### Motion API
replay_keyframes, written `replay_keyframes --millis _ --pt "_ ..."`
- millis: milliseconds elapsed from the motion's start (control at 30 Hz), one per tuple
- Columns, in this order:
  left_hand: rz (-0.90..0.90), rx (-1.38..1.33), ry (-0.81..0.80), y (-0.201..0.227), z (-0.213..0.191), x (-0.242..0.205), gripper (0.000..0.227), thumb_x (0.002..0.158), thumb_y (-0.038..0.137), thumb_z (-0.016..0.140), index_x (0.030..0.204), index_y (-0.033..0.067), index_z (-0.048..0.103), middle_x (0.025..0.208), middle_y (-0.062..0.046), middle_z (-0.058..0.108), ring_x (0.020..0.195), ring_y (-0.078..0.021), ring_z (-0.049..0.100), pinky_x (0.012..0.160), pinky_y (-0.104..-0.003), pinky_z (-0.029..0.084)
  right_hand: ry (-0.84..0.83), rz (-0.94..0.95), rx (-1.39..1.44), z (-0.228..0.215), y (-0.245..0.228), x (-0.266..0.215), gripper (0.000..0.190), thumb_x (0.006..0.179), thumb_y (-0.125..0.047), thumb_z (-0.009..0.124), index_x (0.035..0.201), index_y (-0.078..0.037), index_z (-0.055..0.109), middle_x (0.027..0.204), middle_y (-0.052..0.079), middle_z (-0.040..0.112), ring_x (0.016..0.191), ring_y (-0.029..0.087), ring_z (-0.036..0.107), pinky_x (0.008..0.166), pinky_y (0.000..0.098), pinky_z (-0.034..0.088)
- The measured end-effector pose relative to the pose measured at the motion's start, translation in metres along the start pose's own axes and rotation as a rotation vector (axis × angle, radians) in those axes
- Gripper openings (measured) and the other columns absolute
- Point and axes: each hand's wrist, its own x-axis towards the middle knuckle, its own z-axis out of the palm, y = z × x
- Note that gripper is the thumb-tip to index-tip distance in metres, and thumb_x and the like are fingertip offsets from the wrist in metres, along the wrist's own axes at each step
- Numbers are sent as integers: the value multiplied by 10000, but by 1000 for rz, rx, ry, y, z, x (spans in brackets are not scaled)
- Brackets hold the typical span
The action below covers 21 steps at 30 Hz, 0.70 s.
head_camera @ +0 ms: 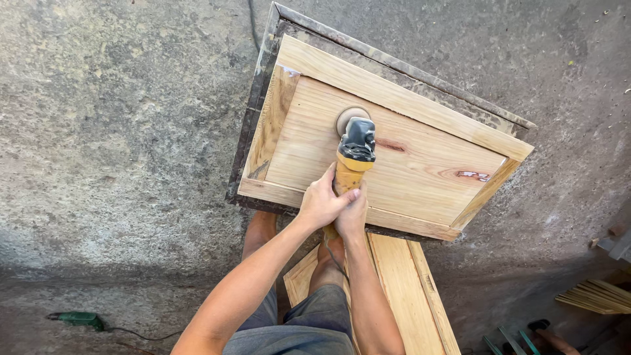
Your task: The person uses an orbital sander to smooth the surface of a wooden cabinet door. They move the sander across the flat panels and frame, then flip the door to sand the edges and corners. The person continues sanding the front surface until the clip ends.
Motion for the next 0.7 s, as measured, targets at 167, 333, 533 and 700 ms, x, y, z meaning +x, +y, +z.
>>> replay_keyframes --millis 167,333,533,700 --pt "-46 -79 82 -5 -14 -2 826 813 449 787 1432 -19 502 1159 -226 747 1106 -309 739 946 -397 568 -127 -56 -72 7 -2 6 487 907 -158 664 1333 14 501 1053 208 757 974 289 760 821 408 585" --pt "3 -159 133 -2 -31 1 833 818 430 803 1438 -35 498 1174 -214 756 1124 -285 746 960 -381 558 -140 -58 -94 24 -16 12 499 895 -190 704 1309 14 514 1029 230 759 973 319 774 787 422 588" --pt "-1 -81 30 1 -14 4 818 850 422 774 1441 -46 457 1205 -244 718 1155 -324 712 984 -402 543 -57 -3 -41 9 -20 9 449 903 -230 707 1276 -22 568 1086 205 767 1010 299 766 833 412 585" --pt "43 302 -56 -8 -32 7 599 1031 406 628 1459 9 493 1410 -269 599 1315 -387 577 1086 -487 434 -33 63 -150 -4 -29 10 564 797 -260 805 1234 -1 561 1044 204 755 973 289 758 835 404 577"
